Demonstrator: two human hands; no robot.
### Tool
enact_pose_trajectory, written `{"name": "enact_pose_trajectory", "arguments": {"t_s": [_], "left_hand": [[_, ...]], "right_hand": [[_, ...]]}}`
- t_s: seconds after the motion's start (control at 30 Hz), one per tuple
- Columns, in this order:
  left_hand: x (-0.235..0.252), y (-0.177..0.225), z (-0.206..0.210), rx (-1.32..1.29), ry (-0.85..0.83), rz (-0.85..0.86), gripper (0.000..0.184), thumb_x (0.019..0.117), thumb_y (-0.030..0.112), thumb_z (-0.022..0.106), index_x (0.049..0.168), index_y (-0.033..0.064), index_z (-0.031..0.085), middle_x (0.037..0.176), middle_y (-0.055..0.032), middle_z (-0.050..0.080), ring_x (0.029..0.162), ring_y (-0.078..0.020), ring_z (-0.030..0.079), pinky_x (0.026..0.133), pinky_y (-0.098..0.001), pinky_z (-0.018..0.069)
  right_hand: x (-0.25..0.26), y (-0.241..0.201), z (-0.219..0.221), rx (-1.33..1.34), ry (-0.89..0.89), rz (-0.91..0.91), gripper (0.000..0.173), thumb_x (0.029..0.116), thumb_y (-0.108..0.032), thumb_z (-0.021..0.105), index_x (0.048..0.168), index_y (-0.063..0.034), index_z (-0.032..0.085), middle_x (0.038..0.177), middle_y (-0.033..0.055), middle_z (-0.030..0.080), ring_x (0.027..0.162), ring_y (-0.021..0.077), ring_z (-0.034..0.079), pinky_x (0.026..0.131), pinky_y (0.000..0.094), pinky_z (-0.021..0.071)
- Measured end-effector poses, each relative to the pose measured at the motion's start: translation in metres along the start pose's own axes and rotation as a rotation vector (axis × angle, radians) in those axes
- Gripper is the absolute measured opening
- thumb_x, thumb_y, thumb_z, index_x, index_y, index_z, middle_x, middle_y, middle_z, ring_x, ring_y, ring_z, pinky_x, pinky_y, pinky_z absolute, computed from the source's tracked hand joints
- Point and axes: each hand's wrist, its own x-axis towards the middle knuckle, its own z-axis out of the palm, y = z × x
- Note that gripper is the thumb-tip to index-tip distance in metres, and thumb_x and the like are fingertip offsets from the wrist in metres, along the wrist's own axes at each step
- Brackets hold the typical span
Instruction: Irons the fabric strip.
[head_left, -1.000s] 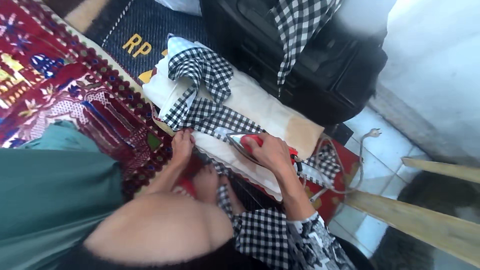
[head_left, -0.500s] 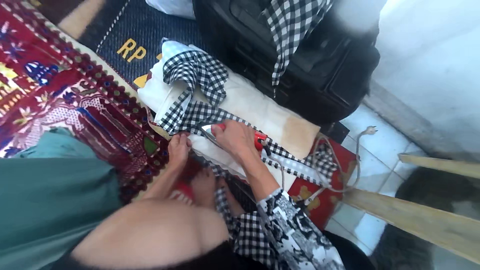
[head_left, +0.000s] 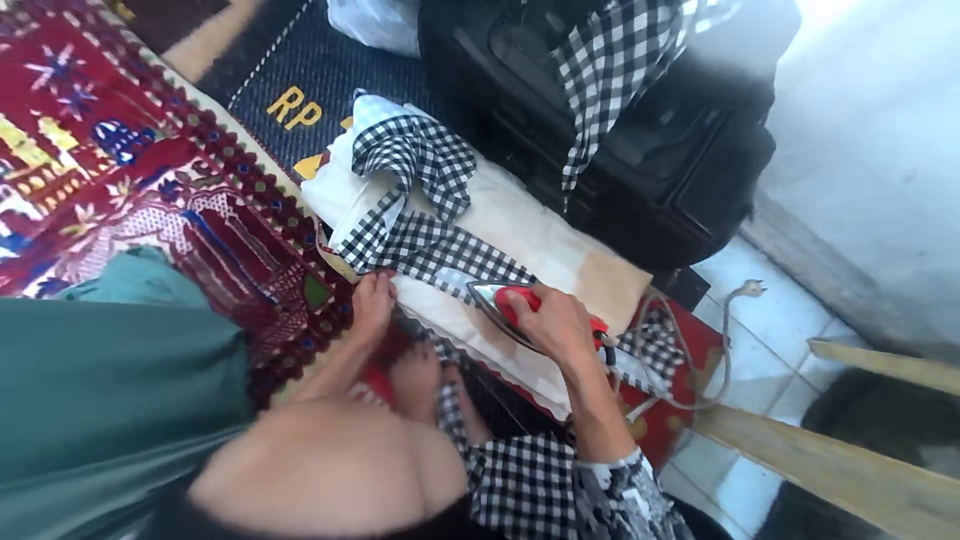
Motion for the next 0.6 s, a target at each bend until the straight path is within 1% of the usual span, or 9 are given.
{"name": "enact_pose_trajectory", "arguments": {"t_s": [0.03,0.07,0.1,0.17,0.3,0.47,0.5,0.57,0.6], "left_hand": [[-0.002,-0.024,0.028,-0.131,0.336,0.361,0.031,0.1081,0.0,0.033,0.108,-0.022,0.055,0.083,-0.024,0.055,0.069,-0.0188,0.051,0.065,-0.0229,0.042],[-0.009,-0.024,0.029,-0.205,0.347,0.427,0.032,0.1083,0.001,0.033,0.106,-0.0245,0.053,0.084,-0.0269,0.054,0.069,-0.018,0.05,0.065,-0.0207,0.0418],[-0.029,0.007,0.005,-0.182,0.076,0.12,0.034,0.1116,0.004,0.028,0.122,-0.0226,0.047,0.11,-0.0319,0.057,0.091,-0.0224,0.054,0.084,-0.0251,0.0445],[-0.039,0.031,-0.004,-0.277,-0.014,-0.168,0.035,0.1118,0.004,0.029,0.129,-0.0215,0.046,0.128,-0.0324,0.054,0.108,-0.0275,0.053,0.097,-0.0297,0.0416],[-0.046,0.025,-0.006,-0.3,-0.055,-0.13,0.038,0.1122,0.005,0.028,0.131,-0.0243,0.045,0.14,-0.0374,0.049,0.126,-0.0373,0.051,0.108,-0.0358,0.038],[-0.023,0.021,-0.008,-0.274,-0.062,-0.185,0.035,0.1115,0.003,0.029,0.134,-0.0176,0.046,0.13,-0.032,0.055,0.109,-0.0314,0.055,0.098,-0.0366,0.0423],[-0.004,0.001,-0.005,-0.235,-0.061,-0.122,0.036,0.1121,0.005,0.027,0.135,-0.0151,0.046,0.124,-0.0296,0.057,0.103,-0.0298,0.055,0.096,-0.0383,0.0434],[0.052,-0.084,0.037,-0.276,0.31,0.333,0.037,0.1098,0.01,0.034,0.115,-0.016,0.06,0.082,-0.0189,0.06,0.067,-0.0187,0.053,0.063,-0.0339,0.0458],[0.061,-0.096,0.038,-0.305,0.287,0.34,0.038,0.1109,0.013,0.034,0.118,-0.0143,0.059,0.082,-0.0173,0.06,0.067,-0.0188,0.053,0.064,-0.0357,0.047]], "right_hand": [[0.003,-0.007,0.002,0.001,0.0,-0.007,0.046,0.1034,-0.048,0.056,0.105,-0.0057,0.074,0.096,0.0178,0.072,0.098,0.0373,0.068,0.089,0.0612,0.0477],[0.007,-0.016,0.005,-0.005,0.0,-0.018,0.047,0.1036,-0.049,0.055,0.107,-0.0062,0.074,0.098,0.0176,0.073,0.099,0.0373,0.068,0.089,0.0614,0.048],[0.012,-0.026,0.009,-0.02,0.0,-0.035,0.047,0.1038,-0.049,0.054,0.108,-0.0065,0.074,0.098,0.0173,0.073,0.1,0.0371,0.069,0.089,0.0613,0.0485],[0.023,-0.049,0.017,-0.054,-0.01,-0.058,0.049,0.1043,-0.052,0.051,0.109,-0.0079,0.073,0.101,0.0162,0.074,0.102,0.0357,0.069,0.091,0.0604,0.0478],[0.031,-0.081,0.021,-0.049,-0.046,-0.092,0.052,0.1059,-0.051,0.048,0.108,-0.005,0.071,0.103,0.0187,0.072,0.105,0.0372,0.068,0.091,0.0607,0.0472],[0.026,-0.066,0.01,-0.061,-0.103,-0.069,0.053,0.105,-0.054,0.049,0.112,-0.0064,0.071,0.105,0.018,0.072,0.106,0.0368,0.068,0.091,0.0603,0.0482],[0.022,-0.058,0.008,-0.054,-0.099,-0.055,0.052,0.1045,-0.054,0.05,0.111,-0.0065,0.072,0.104,0.0182,0.072,0.104,0.037,0.068,0.089,0.0604,0.0484],[0.014,-0.038,0.005,-0.038,-0.078,-0.027,0.052,0.1034,-0.054,0.053,0.111,-0.0069,0.072,0.102,0.0183,0.072,0.103,0.0375,0.068,0.089,0.0609,0.0485],[0.01,-0.028,0.003,-0.034,-0.068,-0.014,0.051,0.1032,-0.054,0.053,0.112,-0.0069,0.072,0.103,0.0186,0.072,0.103,0.0379,0.068,0.089,0.0613,0.0487]]}}
